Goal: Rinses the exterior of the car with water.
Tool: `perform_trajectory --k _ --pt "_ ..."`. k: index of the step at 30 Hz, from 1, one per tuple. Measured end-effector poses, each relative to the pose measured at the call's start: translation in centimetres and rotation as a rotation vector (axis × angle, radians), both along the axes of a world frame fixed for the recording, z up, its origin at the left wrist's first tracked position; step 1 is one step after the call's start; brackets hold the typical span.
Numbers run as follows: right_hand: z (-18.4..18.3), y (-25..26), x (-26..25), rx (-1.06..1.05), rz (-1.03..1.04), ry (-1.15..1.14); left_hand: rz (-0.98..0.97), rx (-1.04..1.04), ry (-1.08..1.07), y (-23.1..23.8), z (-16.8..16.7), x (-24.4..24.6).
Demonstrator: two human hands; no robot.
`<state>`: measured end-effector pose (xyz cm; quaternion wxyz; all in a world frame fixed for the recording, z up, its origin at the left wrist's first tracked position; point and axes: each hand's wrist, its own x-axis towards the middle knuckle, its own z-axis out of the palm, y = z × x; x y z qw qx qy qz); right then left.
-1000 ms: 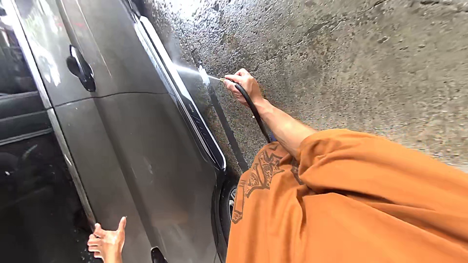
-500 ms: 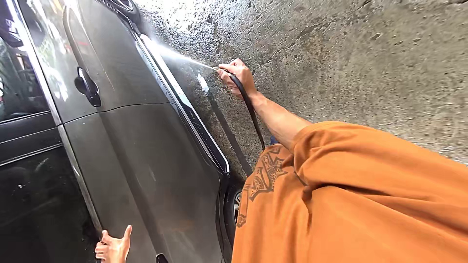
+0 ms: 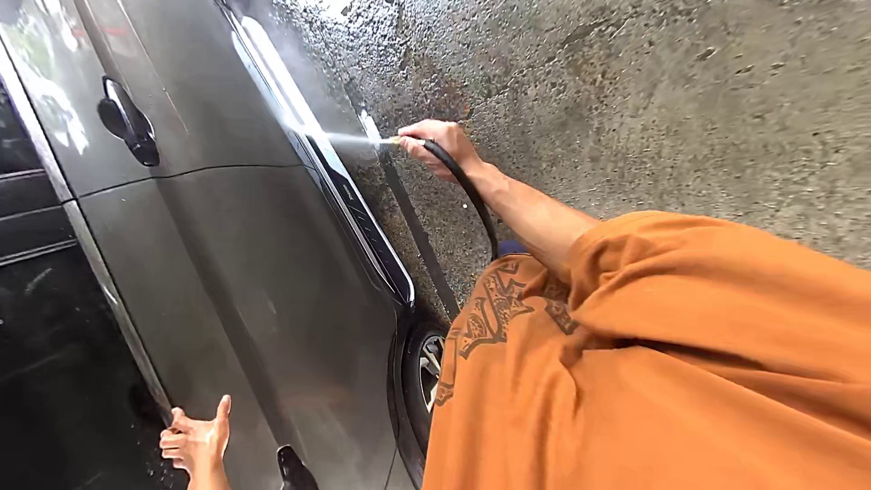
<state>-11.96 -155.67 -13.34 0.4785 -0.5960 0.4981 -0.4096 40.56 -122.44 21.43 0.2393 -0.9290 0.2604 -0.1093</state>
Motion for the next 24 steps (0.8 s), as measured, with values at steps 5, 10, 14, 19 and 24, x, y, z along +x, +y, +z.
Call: perform_trajectory --k 5,10,14,19,24 --pt "-1.6 8.9 0.8 0.021 0.463 0.158 0.007 -0.009 -0.009 0.2 -0.4 -0.2" --pt "-4.0 16.2 2.7 -0.101 0.78 0.266 -0.005 -0.022 -0.028 0.2 -0.7 -0.4" --pt "-4.6 19.1 3.1 -0.191 0.834 0.326 -0.018 -0.033 -0.05 0.3 -1.1 -0.3" --pt "-5.2 19.0 3.7 -0.287 0.703 0.314 -0.031 -0.049 -0.071 0.7 -1.7 0.1" --pt "-5.5 17.4 4.0 -0.298 0.59 0.324 -0.035 -0.068 -0.059 0.7 -1.6 -0.2"
